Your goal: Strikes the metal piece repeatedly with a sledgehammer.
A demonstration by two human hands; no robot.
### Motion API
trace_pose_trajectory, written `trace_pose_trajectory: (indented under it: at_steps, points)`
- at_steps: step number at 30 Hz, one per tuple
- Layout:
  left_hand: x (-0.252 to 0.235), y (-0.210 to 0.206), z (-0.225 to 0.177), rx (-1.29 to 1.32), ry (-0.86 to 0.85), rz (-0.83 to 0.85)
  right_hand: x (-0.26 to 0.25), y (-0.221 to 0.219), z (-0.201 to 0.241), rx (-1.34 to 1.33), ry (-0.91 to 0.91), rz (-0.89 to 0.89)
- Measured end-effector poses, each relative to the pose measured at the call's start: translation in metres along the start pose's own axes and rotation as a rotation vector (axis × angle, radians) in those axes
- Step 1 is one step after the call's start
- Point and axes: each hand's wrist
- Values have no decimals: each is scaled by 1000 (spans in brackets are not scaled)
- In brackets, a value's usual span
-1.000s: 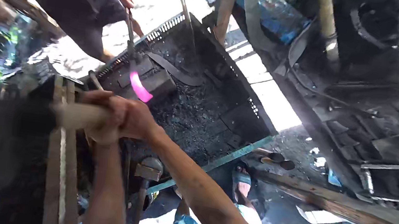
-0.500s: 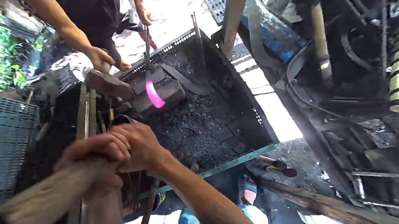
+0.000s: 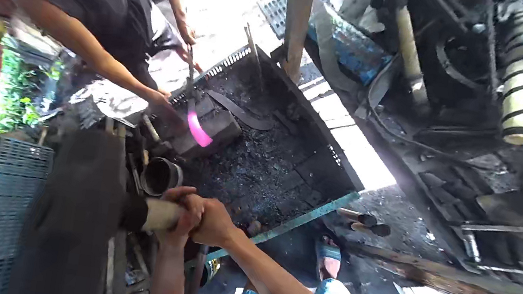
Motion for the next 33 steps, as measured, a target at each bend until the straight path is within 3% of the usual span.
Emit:
trace_pose_trajectory:
  at_steps: [4,6,8,11,12,13,15,17,21,23,25,26,28,31,32,33]
  points:
    - [-59,-10,-124,-294,-290,214,-72,35,99,20,528,-203]
    - [-98,4,-124,-327,-337,261,-118,47,101,89,624,-266]
    - [-113,30,-39,-213,-269,159,-132,38,34,133,458,-253]
    - [-51,53,174,-152,248,-220,-65,-16,-138,20,-204,-55]
    - [-32,48,217,-175,437,-320,-39,-29,-174,-59,-394,-2]
    - [-24,41,235,-184,551,-369,-24,-34,-191,-103,-492,14]
    - [-24,24,198,-162,443,-326,-18,-20,-172,-95,-374,12]
    - [-13,12,101,-190,207,-206,-15,-14,-97,-119,-141,-44]
    - [-43,-21,-71,-296,-166,119,-42,33,54,-122,353,-170]
    - [-73,-23,-123,-373,-309,219,-79,52,99,-90,563,-244]
    - [-109,-16,-131,-418,-391,252,-119,66,109,-20,666,-301]
    - [-125,-9,-108,-396,-409,231,-134,67,92,26,642,-308]
    - [-120,20,2,-320,-285,82,-128,46,3,81,343,-234]
    - [-43,43,206,-193,299,-247,-49,-13,-166,-55,-369,0]
    - [-25,39,240,-182,454,-321,-28,-24,-195,-117,-499,25]
    - [-20,32,247,-176,504,-333,-19,-22,-206,-132,-514,46]
Point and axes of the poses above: each hand's wrist, its own x-axis away from the middle knuckle, its own y-axis out of the back of the hand, z = x × y, and after that the axes turned 4 degrees about y, right-handed
